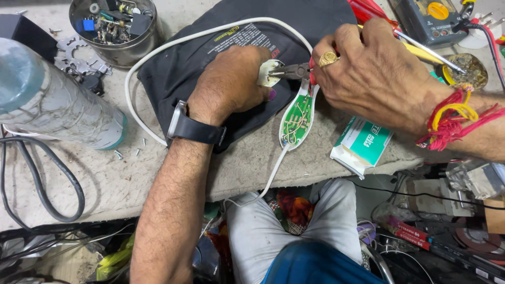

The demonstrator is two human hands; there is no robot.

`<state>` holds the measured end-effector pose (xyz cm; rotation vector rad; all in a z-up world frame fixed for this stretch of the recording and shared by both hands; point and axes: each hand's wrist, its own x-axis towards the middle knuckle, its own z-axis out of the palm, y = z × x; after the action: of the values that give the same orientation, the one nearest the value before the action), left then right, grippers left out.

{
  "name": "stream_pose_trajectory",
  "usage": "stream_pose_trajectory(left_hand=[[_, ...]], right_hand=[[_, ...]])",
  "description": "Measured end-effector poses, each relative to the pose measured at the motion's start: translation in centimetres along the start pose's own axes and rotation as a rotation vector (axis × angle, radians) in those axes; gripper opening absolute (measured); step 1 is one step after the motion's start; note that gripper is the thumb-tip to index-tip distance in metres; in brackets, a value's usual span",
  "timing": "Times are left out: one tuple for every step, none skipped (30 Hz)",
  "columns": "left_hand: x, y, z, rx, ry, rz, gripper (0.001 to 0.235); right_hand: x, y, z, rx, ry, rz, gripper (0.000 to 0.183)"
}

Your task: The person uses a small screwdriver to adjust wires on a circuit board inside a white plastic device. They then use pliers to cut a wire and a larger screwdriver to tighten a screw on the device's casing.

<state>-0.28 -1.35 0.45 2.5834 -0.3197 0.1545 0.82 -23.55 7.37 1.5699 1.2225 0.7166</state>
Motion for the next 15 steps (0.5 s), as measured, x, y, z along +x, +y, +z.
stream_pose_trajectory(left_hand=[[0.0, 0.1, 0.0, 0.004, -0.03, -0.048, 0.049], [0.0, 0.3, 0.1, 0.007, -0.06, -0.095, 0.049], [0.0, 0.4, 0.1, 0.011, -0.09, -0.143, 0.049], [-0.2, 0.5, 0.2, 0.024, -0.091, -0.146, 0.048], [-0.2, 0.6, 0.2, 0.038, -0.085, -0.144, 0.047], [-0.1, 0.7, 0.1, 0.053, -0.08, -0.142, 0.047], [0.0, 0.7, 0.1, 0.056, -0.06, -0.117, 0.049], [0.0, 0.7, 0.1, 0.058, -0.039, -0.091, 0.052], [0.1, 0.7, 0.2, 0.058, -0.017, -0.067, 0.055], [0.2, 0.6, 0.4, 0.059, -0.042, -0.087, 0.055], [0.1, 0.5, 0.4, 0.066, -0.068, -0.111, 0.055], [0.0, 0.5, 0.5, 0.073, -0.094, -0.136, 0.055], [-0.1, 0.5, 0.4, 0.076, -0.066, -0.095, 0.055], [-0.3, 0.6, 0.3, 0.079, -0.038, -0.054, 0.056], [-0.2, 0.7, 0.0, 0.084, 0.001, -0.008, 0.056]], right_hand=[[0.0, -0.1, 0.0, -0.02, -0.003, -0.001, 0.022], [0.0, -0.2, 0.1, -0.039, -0.005, -0.001, 0.023], [0.0, -0.3, 0.1, -0.059, -0.008, -0.001, 0.023], [0.0, -0.3, 0.1, -0.026, -0.038, -0.027, 0.023], [0.1, -0.2, 0.1, -0.001, -0.069, -0.047, 0.023], [0.1, 0.0, 0.1, 0.025, -0.1, -0.068, 0.023], [0.2, 0.1, 0.1, 0.029, -0.086, -0.058, 0.023], [0.4, 0.2, 0.0, 0.034, -0.071, -0.048, 0.024], [0.5, 0.4, 0.0, 0.036, -0.056, -0.041, 0.024], [0.5, 0.4, -0.2, 0.019, -0.066, -0.042, 0.025], [0.8, 0.2, -0.4, 0.006, -0.071, -0.039, 0.025], [0.9, 0.0, -0.7, -0.008, -0.075, -0.037, 0.025], [0.9, -0.3, -1.0, -0.028, -0.066, -0.011, 0.026], [1.0, -0.7, -1.5, -0.048, -0.057, 0.015, 0.026], [1.0, -0.8, -1.7, -0.079, -0.048, 0.046, 0.027]])
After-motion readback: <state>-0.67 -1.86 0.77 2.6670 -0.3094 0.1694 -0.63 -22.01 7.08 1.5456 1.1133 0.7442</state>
